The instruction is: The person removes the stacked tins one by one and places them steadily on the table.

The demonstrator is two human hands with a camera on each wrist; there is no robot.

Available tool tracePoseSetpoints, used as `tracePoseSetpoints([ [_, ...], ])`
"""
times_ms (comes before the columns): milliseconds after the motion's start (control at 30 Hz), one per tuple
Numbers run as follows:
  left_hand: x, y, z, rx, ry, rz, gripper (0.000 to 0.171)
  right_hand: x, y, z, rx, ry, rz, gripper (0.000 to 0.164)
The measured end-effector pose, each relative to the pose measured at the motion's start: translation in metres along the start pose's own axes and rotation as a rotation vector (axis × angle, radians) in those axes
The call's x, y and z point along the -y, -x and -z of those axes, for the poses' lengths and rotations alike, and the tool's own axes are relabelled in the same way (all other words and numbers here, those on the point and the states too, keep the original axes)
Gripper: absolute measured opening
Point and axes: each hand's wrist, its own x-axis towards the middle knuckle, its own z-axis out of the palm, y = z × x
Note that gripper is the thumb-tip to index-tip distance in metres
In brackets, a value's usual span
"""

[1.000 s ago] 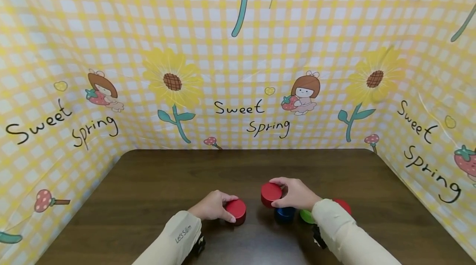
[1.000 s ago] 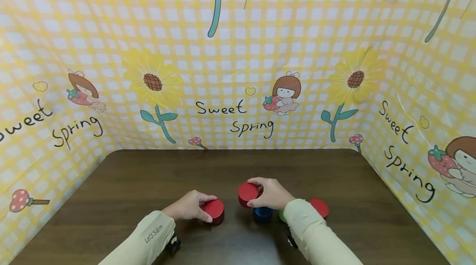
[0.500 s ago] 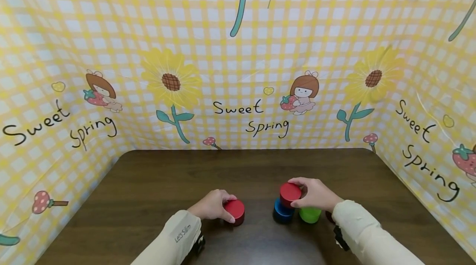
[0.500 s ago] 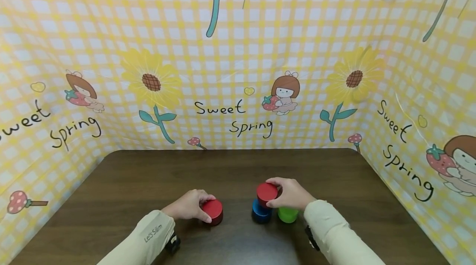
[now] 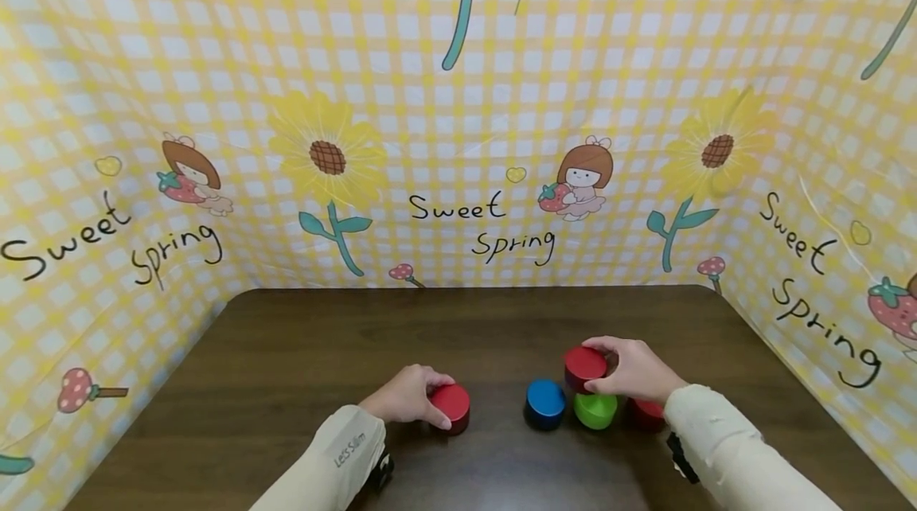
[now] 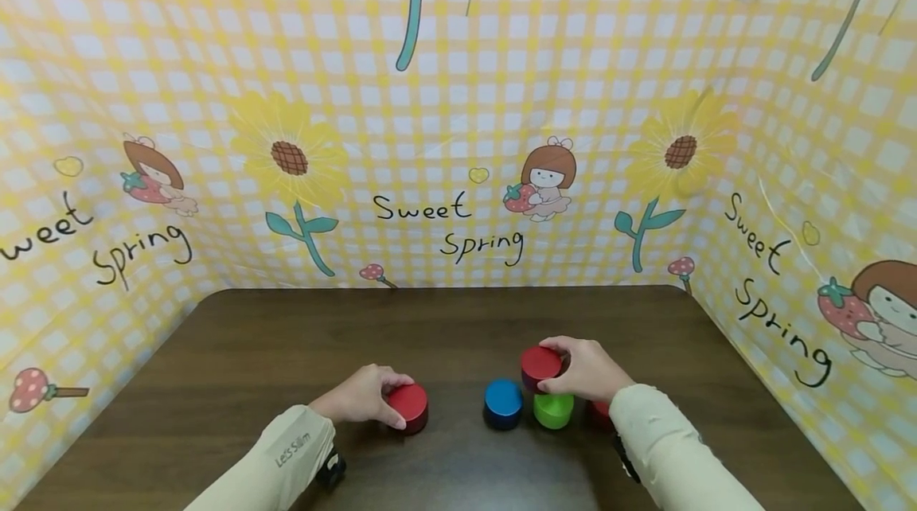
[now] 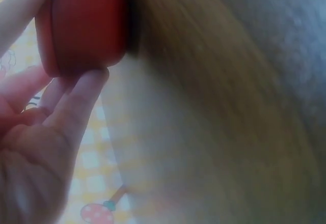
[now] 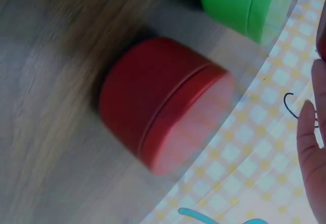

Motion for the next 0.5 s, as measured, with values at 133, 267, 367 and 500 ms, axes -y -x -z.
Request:
tracePoseSetpoints([
  [133,0.001,0.0,0.0,-0.003,0.017,-0.005,0.054,-0.004,0.005,0.004,-0.045,0.028,0.021,0.057],
  [267,0.002,-0.001,0.001,-0.002,0.021,-0.011,0.055,-0.007,0.011,0.008,-0.08,0.06,0.025,0.055],
  [367,0.003,-0.002,0.001,0.006,0.021,-0.01,0.055,-0.01,0.014,0.011,-0.1,0.08,0.011,0.055],
  [500,0.004,-0.003,-0.001,0.015,0.016,-0.005,0.055,-0.015,0.018,0.015,-0.111,0.081,-0.016,0.056],
])
